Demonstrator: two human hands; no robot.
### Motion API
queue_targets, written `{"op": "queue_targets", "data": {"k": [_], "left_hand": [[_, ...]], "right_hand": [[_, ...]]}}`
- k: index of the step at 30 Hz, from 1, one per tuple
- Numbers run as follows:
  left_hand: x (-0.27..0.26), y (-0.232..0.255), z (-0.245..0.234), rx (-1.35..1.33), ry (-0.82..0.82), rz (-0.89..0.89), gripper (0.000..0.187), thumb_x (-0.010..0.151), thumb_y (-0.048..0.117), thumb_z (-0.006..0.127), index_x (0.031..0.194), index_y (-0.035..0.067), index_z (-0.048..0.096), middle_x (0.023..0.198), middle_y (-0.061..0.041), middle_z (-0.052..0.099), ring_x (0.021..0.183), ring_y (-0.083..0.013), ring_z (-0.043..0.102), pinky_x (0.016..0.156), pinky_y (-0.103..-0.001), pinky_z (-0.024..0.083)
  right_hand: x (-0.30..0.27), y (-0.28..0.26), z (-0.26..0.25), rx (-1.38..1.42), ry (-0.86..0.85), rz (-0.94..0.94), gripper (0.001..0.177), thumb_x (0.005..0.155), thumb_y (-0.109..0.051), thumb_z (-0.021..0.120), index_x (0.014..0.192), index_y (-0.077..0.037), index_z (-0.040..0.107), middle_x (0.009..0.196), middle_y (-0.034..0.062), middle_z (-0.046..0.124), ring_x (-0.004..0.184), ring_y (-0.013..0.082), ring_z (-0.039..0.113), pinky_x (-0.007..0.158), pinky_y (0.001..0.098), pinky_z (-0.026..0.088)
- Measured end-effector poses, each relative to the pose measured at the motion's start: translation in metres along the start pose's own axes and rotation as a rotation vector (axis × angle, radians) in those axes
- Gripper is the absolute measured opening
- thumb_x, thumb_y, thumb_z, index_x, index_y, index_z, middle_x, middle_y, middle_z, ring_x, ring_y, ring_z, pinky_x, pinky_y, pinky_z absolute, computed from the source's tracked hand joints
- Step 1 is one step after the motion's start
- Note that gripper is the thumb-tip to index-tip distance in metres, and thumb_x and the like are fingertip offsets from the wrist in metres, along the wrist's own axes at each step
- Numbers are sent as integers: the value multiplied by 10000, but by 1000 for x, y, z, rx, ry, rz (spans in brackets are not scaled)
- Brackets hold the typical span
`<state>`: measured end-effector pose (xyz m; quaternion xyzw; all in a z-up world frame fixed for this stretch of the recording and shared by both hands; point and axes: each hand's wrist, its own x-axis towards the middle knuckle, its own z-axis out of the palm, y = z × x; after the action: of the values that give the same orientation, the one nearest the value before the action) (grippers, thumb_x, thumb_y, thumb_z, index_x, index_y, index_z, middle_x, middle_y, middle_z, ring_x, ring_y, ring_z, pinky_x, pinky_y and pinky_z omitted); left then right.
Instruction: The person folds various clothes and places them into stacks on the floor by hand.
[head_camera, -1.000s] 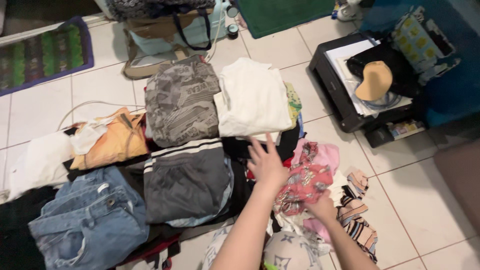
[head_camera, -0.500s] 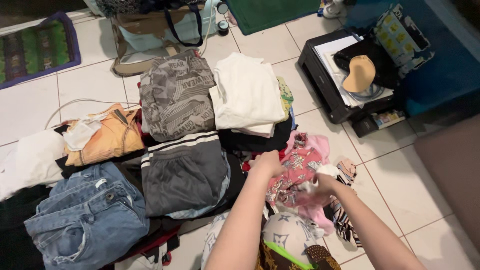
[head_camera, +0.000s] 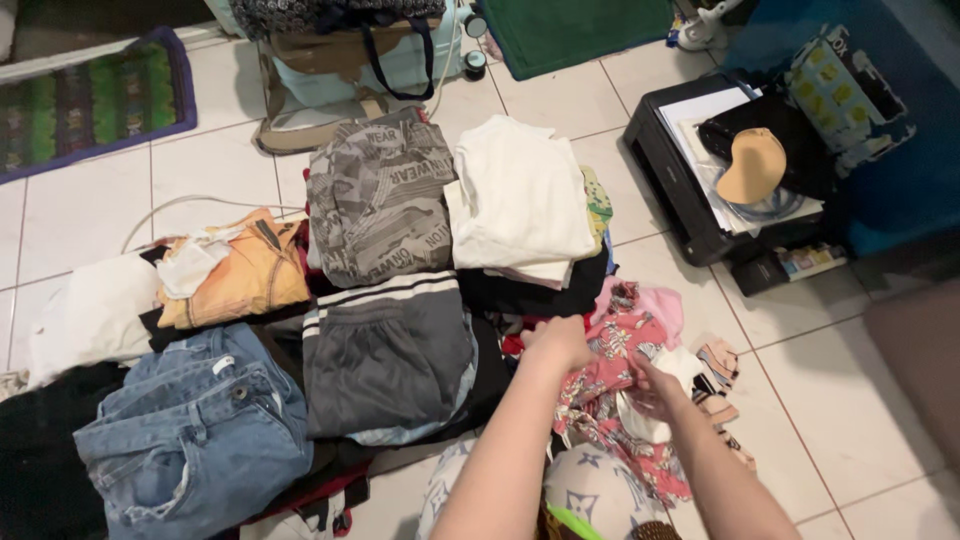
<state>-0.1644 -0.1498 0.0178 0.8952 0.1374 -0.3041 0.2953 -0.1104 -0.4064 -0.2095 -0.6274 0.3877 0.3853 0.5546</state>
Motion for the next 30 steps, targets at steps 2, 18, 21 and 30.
{"op": "queue_targets", "data": {"k": [2, 18, 21, 30], "left_hand": [[9, -4, 1, 3, -13, -18, 712, 796, 473, 810, 1387, 140, 593, 1433, -136, 604, 1364, -376, 523, 1107, -597, 407], [-6, -12, -18, -600, 200, 545, 1078, 589, 465, 946, 1489, 113, 469, 1420, -143, 548, 1288, -271, 557, 1034, -397, 474], [-38, -7, -32, -859, 7, 630, 632, 745, 375, 872, 1259, 40, 719, 1111, -72, 763, 1009, -149, 676, 878, -299, 544], [-95, -20, -42, -1221, 160, 744, 289, 965, 234, 743, 1175, 35, 757, 974, -19, 748, 832, -84, 647, 723, -231, 533]], "right_hand": [[8, 1, 16, 226, -12, 1, 242, 913, -366, 759, 941, -156, 641, 841, 17, 605, 792, 197, 592, 735, 375, 501], [-264, -130, 24, -28, -712, -695, 487, 869, -59, 721, 1345, -66, 619, 1082, 62, 708, 892, 151, 691, 735, 334, 569], [-318, -148, 30, -20, -693, -637, 457, 854, -119, 723, 1291, -37, 617, 1125, 98, 745, 954, 174, 735, 820, 344, 611], [-423, -133, 24, -265, -491, -1002, 396, 819, -171, 786, 1180, -43, 683, 1038, 53, 757, 917, 137, 723, 790, 308, 601]]}}
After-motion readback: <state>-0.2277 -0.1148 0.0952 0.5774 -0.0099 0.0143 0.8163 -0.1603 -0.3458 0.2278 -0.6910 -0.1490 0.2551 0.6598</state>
